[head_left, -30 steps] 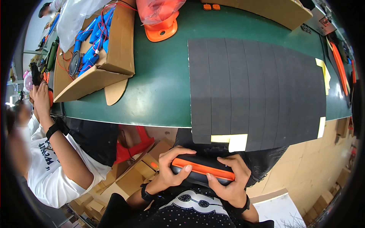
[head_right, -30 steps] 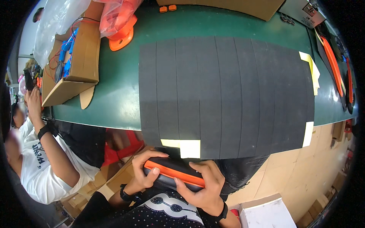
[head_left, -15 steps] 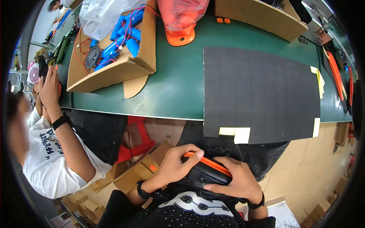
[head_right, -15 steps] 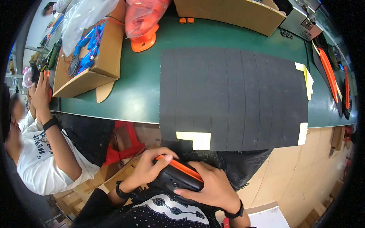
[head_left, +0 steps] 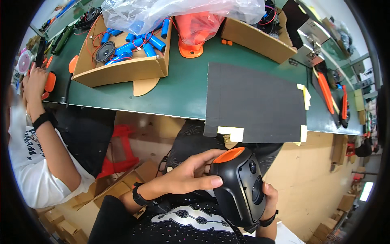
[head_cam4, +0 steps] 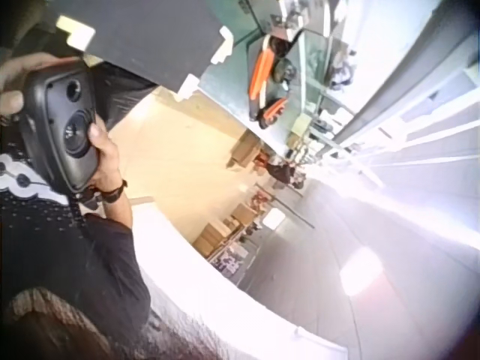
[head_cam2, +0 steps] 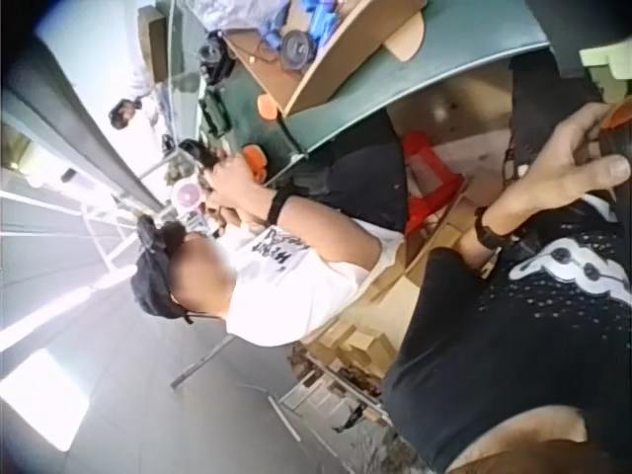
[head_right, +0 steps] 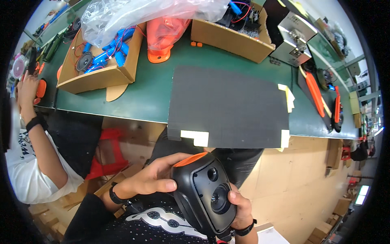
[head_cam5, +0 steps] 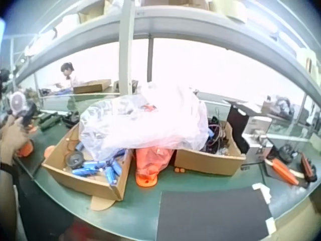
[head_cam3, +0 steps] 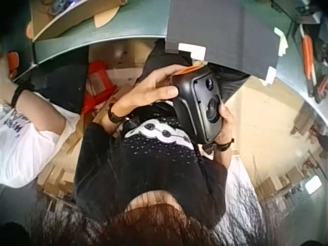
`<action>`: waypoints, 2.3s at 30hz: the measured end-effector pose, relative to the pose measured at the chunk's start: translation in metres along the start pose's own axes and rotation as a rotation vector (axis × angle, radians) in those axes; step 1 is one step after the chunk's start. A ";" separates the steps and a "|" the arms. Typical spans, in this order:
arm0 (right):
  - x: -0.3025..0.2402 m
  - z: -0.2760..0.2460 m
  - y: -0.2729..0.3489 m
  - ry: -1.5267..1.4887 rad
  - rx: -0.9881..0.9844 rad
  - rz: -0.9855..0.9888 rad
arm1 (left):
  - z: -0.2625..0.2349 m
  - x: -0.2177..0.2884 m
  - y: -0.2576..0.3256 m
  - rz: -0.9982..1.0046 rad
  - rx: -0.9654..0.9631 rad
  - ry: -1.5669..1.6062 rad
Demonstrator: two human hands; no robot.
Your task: The person assembles a handheld electronic device by inserting a blue battery into the casing, connecting wires to a circuit board, and securing the components. They manipulate the device casing, battery, and circuit board, occasionally adjusting the internal wiring before closing the unit.
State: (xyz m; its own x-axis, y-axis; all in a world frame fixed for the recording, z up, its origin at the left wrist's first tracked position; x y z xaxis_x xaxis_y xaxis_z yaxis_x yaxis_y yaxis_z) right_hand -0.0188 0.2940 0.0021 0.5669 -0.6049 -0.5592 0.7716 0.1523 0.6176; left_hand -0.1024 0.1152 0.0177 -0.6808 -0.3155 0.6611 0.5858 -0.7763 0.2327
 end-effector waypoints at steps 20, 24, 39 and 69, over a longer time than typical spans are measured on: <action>-0.017 0.008 0.016 0.295 0.014 -0.612 | 0.063 0.001 -0.015 0.365 0.202 -0.221; -0.025 0.002 0.016 0.431 0.051 -0.583 | 0.061 -0.001 -0.014 0.332 0.224 -0.278; -0.036 0.043 -0.010 0.329 0.005 -0.392 | 0.027 -0.016 -0.017 -0.010 0.034 0.194; -0.018 0.021 -0.016 1.048 0.092 -0.619 | 0.002 -0.028 0.015 -0.121 0.078 -1.100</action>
State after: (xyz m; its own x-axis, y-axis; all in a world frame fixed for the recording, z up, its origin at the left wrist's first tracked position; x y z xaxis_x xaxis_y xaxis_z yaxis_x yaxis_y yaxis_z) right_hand -0.0481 0.2858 0.0141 0.1022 0.3740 -0.9218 0.9946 -0.0198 0.1022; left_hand -0.0738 0.1133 0.0045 0.0039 0.4464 0.8948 0.5946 -0.7205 0.3569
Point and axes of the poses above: each hand's wrist, its own y-axis away from the middle knuckle, its own z-axis out of the palm, x = y × z, the point moved 9 cm from there along -y, towards the middle knuckle, and after that the axes turned 5 degrees about -z, right-handed, at the moved point
